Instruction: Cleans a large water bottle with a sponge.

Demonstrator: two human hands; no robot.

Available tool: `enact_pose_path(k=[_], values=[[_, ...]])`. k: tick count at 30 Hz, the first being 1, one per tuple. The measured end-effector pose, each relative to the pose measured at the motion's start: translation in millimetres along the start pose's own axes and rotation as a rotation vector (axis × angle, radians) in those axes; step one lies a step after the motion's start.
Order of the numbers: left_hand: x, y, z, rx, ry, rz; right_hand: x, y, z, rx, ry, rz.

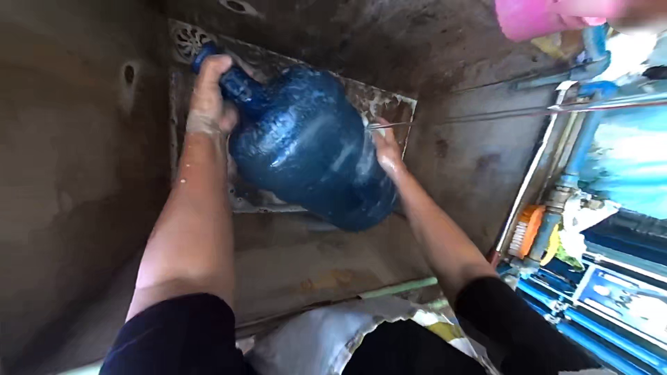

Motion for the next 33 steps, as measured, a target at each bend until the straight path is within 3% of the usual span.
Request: enact_pose_path(k=[1, 3, 5, 7, 9, 12, 13, 15, 18, 21, 23, 25, 26, 30, 33], values=[[3.8, 0.7, -5.4, -0.013, 0.089, -0.002, -6.2, -4.1, 3.7, 0.094, 0.036, -0.007], [-1.8, -2.9, -5.8, -0.08, 0.089, 0.013, -12.9, -7.6, -35.1, 0.014, 0.072, -0.021], [-16.6, -5.1, 12.4, -0.152, -0.16, 0.113, -14.7, -19.0, -88.9, -0.154, 0.136, -0.028], [-35.7, 8.0, 18.6, -0.226, -0.356, 0.249, -12.8, -33.5, -124.3, -0.169, 0.192, -0.017], [-34.8, 18.5, 15.2, -0.211, -0.356, 0.24, -19.2, -44.2, -100.5, -0.039, 0.195, 0.035], [-33.1, 18.5, 20.1, -0.127, -0.24, 0.141, -16.9, -64.8, -22.2, 0.241, 0.056, 0.133], [-37.9, 21.8, 14.7, -0.146, -0.195, 0.112, -14.8, -66.2, -26.0, 0.265, 0.02, 0.145], [-54.7, 13.5, 6.3, -0.183, -0.201, 0.099, -10.1, -50.0, -69.4, 0.094, 0.047, 0.107], [-69.0, -2.6, 1.2, -0.252, -0.395, 0.326, -0.5, -33.2, -127.6, -0.277, 0.142, -0.053], [-67.7, 9.6, -8.1, -0.232, -0.392, 0.346, -14.4, -29.9, -94.6, -0.179, 0.219, -0.063], [-64.4, 15.4, -5.4, -0.149, -0.342, 0.221, -15.3, -36.8, -29.3, 0.003, 0.173, 0.008], [-64.5, 23.9, -12.3, -0.157, -0.273, 0.128, -11.4, -45.7, -16.7, 0.162, 0.087, 0.005], [-70.4, 26.3, -18.0, -0.182, -0.241, 0.086, -9.8, -45.0, -39.4, 0.116, 0.052, -0.032], [-86.4, 8.8, -7.5, -0.176, -0.359, 0.16, -0.7, -44.8, -129.1, -0.383, 0.072, -0.128], [-74.7, 11.5, -8.3, -0.179, -0.38, 0.193, -14.5, -48.7, -108.1, -0.244, 0.074, -0.025]])
Point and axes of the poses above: each hand's wrist, its own z-axis towards the middle knuckle, its own x-axis out of the palm, y = z × x, the point moved 2 cm from there along z, towards the middle knuckle
